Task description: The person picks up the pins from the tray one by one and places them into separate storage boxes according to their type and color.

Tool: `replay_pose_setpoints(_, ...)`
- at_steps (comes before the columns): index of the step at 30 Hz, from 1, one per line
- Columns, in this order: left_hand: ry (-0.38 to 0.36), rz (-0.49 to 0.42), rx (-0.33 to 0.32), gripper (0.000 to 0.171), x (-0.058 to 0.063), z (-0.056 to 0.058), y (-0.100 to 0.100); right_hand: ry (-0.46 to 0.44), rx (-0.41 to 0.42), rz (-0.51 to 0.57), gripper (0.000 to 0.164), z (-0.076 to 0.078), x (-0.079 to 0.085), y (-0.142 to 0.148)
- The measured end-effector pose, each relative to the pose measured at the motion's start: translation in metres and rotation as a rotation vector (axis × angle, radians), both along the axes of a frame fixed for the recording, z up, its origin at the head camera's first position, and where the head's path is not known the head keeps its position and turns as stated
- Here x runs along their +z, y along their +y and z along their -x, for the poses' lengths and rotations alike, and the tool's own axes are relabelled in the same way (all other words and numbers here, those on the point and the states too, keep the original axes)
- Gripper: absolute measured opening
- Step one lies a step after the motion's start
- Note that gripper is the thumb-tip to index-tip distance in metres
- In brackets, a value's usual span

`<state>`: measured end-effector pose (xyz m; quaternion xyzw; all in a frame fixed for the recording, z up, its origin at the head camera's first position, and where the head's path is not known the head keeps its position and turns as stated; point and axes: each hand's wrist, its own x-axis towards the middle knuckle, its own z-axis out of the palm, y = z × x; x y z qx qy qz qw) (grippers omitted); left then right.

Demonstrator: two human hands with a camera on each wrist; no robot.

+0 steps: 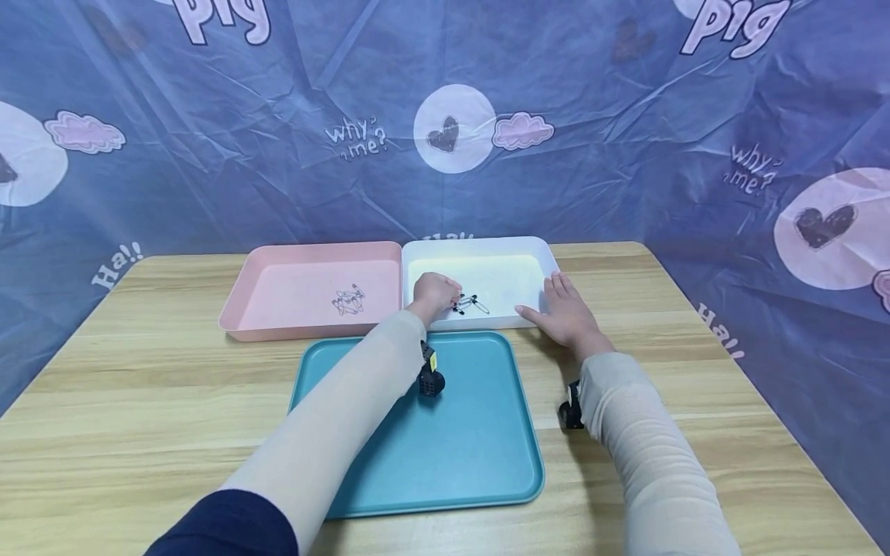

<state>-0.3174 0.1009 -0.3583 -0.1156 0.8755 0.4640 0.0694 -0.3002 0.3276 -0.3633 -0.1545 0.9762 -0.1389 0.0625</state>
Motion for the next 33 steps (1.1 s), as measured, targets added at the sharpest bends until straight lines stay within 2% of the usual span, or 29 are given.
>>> replay_pose_setpoints(3, 0.013, 0.077, -0.033, 0.016, 0.002, -0.001, -0.004, 0.008, -0.004, 0.014, 0.090, 0.001, -0.001, 0.000)
replay_pose_setpoints(11, 0.034, 0.064, -0.050, 0.018, 0.006, -0.001, -0.018, 0.017, 0.007, 0.032, 0.090, 0.002, -0.004, 0.000)
replay_pose_setpoints(15, 0.061, 0.095, -0.099, 0.018, 0.013, 0.000, -0.030, 0.016, 0.017, 0.013, 0.090, 0.006, -0.001, -0.001)
replay_pose_setpoints(17, 0.066, 0.083, -0.134, 0.018, 0.017, 0.001, -0.037, 0.005, 0.019, 0.009, 0.090, 0.009, 0.002, -0.003)
replay_pose_setpoints(20, 0.034, -0.040, -0.166, 0.019, 0.024, -0.001, -0.050, -0.008, 0.028, 0.009, 0.090, 0.013, 0.005, -0.007)
replay_pose_setpoints(22, 0.033, -0.061, -0.202, 0.020, 0.029, -0.003, -0.060, -0.018, 0.032, 0.008, 0.089, 0.015, 0.007, -0.009)
replay_pose_setpoints(25, 0.077, 0.016, -0.283, 0.023, 0.035, -0.004, -0.078, -0.014, 0.037, 0.013, 0.085, 0.017, 0.009, -0.010)
replay_pose_setpoints(28, 0.162, 0.183, -0.358, 0.027, 0.038, -0.007, -0.097, 0.001, 0.033, 0.031, 0.081, 0.017, 0.012, -0.009)
replay_pose_setpoints(30, 0.186, 0.236, -0.362, 0.031, 0.040, -0.011, -0.111, 0.016, 0.031, 0.039, 0.080, 0.018, 0.014, -0.007)
replay_pose_setpoints(33, 0.195, 0.293, -0.333, 0.037, 0.041, -0.021, -0.132, 0.025, 0.019, 0.049, 0.080, 0.017, 0.019, -0.004)
